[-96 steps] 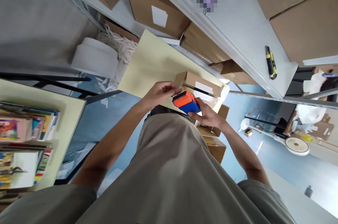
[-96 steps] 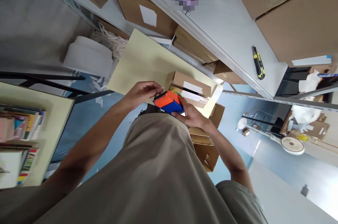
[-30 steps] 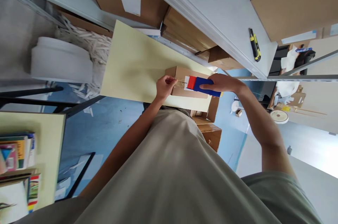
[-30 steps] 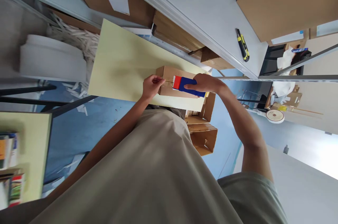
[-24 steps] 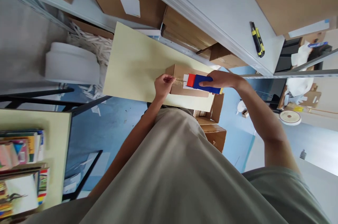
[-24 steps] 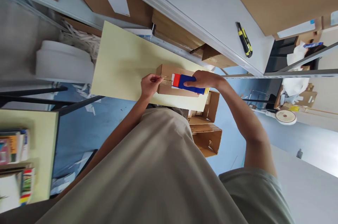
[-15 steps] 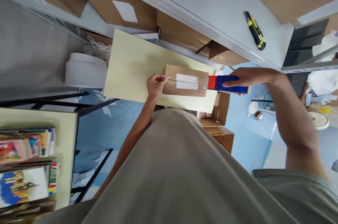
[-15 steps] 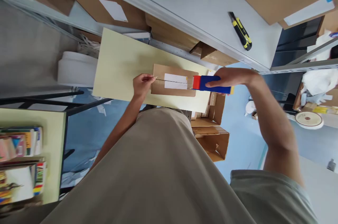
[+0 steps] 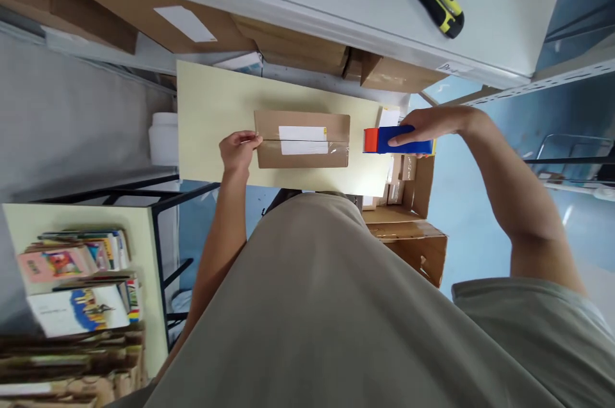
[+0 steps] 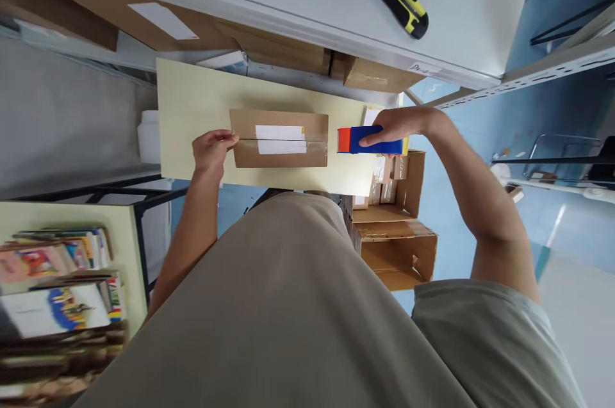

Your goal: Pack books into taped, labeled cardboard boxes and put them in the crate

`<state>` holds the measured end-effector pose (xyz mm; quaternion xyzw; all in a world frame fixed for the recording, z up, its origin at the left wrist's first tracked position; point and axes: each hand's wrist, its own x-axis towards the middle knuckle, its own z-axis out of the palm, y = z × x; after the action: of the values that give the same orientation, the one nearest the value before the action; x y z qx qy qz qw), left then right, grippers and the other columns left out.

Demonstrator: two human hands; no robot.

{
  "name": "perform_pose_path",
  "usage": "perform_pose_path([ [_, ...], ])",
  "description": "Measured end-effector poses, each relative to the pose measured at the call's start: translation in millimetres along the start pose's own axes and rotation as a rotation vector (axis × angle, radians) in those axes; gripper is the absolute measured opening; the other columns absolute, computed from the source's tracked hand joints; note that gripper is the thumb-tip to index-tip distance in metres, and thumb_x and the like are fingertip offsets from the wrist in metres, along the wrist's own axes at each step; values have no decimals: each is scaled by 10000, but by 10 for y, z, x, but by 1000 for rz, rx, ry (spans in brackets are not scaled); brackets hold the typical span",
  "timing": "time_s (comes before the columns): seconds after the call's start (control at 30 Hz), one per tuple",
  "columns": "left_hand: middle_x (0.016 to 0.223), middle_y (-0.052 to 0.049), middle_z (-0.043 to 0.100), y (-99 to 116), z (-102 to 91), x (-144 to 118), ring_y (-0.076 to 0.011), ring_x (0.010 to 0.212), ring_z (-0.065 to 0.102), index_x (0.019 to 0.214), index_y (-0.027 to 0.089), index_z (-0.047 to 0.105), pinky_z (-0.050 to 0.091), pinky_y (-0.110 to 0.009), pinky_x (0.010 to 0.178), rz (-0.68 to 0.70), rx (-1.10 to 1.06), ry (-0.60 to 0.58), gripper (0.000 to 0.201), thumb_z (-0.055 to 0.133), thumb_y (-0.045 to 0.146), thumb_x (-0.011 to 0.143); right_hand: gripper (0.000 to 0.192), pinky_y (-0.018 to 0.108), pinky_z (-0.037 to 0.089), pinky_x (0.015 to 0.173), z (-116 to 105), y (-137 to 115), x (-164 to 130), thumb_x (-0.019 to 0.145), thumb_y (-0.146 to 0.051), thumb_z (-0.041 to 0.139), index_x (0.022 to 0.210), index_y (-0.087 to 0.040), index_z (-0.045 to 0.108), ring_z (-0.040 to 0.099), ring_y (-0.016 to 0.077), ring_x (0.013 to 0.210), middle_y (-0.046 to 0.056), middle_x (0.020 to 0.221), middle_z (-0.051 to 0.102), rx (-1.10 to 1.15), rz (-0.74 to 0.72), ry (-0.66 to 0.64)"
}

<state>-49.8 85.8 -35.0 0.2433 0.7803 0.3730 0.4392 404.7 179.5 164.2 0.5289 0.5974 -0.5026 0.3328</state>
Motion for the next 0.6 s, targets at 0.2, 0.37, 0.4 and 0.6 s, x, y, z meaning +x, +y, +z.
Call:
perform_pose_path([
  [0.2,841,-20,734,57,-1,-16,-198,893,740,776,207,701,659,-362,909,-33,49,58,271,909,160,608,639,442,548,742,155,234,252,818,-884,860,959,-263,807,755,351,864,87,754,758,71,-62,14],
  [0.37,833,-16,726,95,30,-66,-214,897,737,794,220,704,677,-406,929,-15,121,103,264,902,179,624,582,442,542,752,207,417,394,877,-822,837,982,-251,793,745,350,899,90,778,756,48,-107,33],
  [0.4,829,-13,721,102,36,-77,-213,894,734,790,220,701,675,-414,942,-16,124,110,267,904,176,622,594,441,540,749,204,464,403,879,-830,827,992,-248,793,744,348,896,90,782,756,53,-120,31],
  [0.6,867,-21,732,125,62,-103,-223,910,723,804,221,703,669,-462,970,-10,170,154,290,938,212,635,726,417,506,708,140,845,409,796,-955,809,1028,-268,807,712,313,816,70,746,726,56,-136,61],
])
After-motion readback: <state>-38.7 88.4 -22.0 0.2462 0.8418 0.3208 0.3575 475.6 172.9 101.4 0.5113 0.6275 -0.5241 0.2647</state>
